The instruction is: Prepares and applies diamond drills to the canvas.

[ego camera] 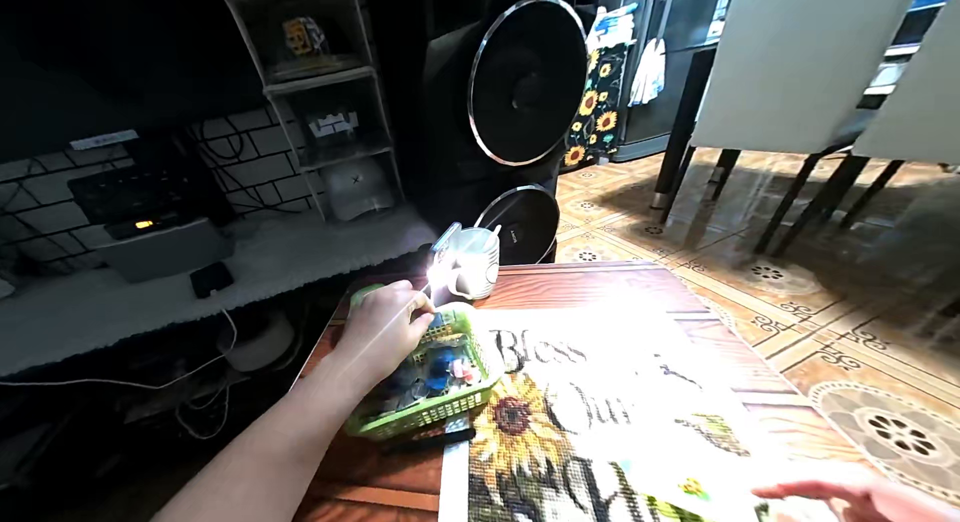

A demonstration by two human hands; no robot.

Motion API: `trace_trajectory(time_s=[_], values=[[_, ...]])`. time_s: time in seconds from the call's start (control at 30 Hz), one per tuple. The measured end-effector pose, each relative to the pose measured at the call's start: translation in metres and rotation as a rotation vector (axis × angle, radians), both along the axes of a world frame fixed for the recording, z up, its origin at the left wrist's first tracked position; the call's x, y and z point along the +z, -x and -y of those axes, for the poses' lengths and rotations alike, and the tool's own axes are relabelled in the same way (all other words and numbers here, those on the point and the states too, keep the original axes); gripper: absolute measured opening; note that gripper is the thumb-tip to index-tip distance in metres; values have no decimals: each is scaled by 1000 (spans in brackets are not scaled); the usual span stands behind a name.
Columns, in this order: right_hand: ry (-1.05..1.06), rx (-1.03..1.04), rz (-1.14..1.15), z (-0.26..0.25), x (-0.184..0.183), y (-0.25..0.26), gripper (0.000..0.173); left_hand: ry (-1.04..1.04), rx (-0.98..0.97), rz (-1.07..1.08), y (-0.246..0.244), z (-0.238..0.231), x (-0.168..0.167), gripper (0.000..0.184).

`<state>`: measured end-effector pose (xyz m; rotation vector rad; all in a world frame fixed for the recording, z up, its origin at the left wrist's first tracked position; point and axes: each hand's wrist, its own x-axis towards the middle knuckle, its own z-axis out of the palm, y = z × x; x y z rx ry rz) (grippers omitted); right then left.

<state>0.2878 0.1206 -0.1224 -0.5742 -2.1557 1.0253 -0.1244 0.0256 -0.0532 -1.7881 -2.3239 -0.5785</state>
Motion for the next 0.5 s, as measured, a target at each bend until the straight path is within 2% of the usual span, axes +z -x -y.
trace_trajectory(time_s=[0.13, 0.23, 0.3, 0.33, 0.4, 0.5], values=[[-268, -60, 225, -16, 8, -10, 38, 102, -76, -59, -1, -5, -13, 12], [-455, -125, 302, -27, -8, -1, 64, 163, -125, -53, -4, -5, -20, 11], [-489, -163, 404, -29, -17, 7, 81, 176, -112, -48, -3, -2, -21, 15], [-476, -171, 449, -27, -18, 10, 84, 170, -101, -42, -3, 0, -21, 17], [-430, -173, 480, -27, -19, 12, 80, 130, -98, -10, -1, 6, -20, 24], [-377, -166, 443, -28, -22, 9, 74, 7, -128, 0, 3, 17, -21, 38]])
